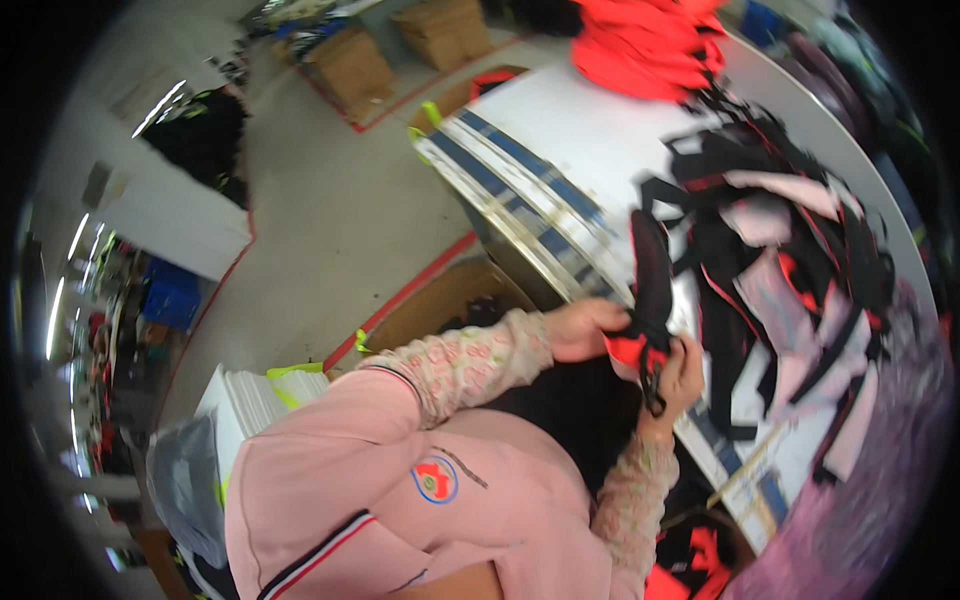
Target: Checking and assembling components of life jackets/vests on a manufacturing workbench.
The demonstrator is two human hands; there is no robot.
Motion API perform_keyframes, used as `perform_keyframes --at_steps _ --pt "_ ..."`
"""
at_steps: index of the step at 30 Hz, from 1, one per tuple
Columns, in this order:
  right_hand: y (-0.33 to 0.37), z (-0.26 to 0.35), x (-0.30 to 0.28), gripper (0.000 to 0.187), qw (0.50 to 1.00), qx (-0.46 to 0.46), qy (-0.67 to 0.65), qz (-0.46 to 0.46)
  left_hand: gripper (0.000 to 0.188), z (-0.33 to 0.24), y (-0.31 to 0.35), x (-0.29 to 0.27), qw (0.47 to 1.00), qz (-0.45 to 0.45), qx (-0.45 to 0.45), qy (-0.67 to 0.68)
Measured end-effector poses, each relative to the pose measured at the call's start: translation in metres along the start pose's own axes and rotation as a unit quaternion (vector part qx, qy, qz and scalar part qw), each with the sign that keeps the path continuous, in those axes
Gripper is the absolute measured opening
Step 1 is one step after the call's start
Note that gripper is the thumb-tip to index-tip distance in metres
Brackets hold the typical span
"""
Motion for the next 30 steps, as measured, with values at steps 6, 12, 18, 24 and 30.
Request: perform_keyframes --at_steps 6,12,18,24,30 --pt "-0.001 0.007 0.022 0.016 0.942 0.173 -0.286 -0.044 0.037 -0.016 0.011 0.024 0.994 0.052 -0.089 0.022" --pt "0.003 0.021 0.04 0.025 0.806 0.268 -0.527 0.0 0.026 -0.027 0.007 0.017 0.996 -0.061 0.031 -0.053" --pt "0.017 0.033 0.051 0.033 0.714 0.326 -0.616 0.072 0.032 -0.061 0.009 0.02 0.869 -0.13 0.095 -0.467" --pt "-0.003 0.04 0.034 0.035 0.744 0.256 -0.608 0.104 0.034 -0.044 0.007 0.049 0.977 -0.087 0.079 -0.176" --pt "-0.009 0.028 0.02 0.029 0.822 0.189 -0.534 0.056 0.041 -0.014 0.02 0.02 0.983 -0.111 0.021 -0.146"
Point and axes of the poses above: each hand's wrist, its own y-axis away from the middle knuckle, its own x-axis out of the palm, z = x × y, the point moved 6 cm from there along -y, towards the middle knuckle, and after that the axes turned 3 degrees about -x, right-handed, at the moved point
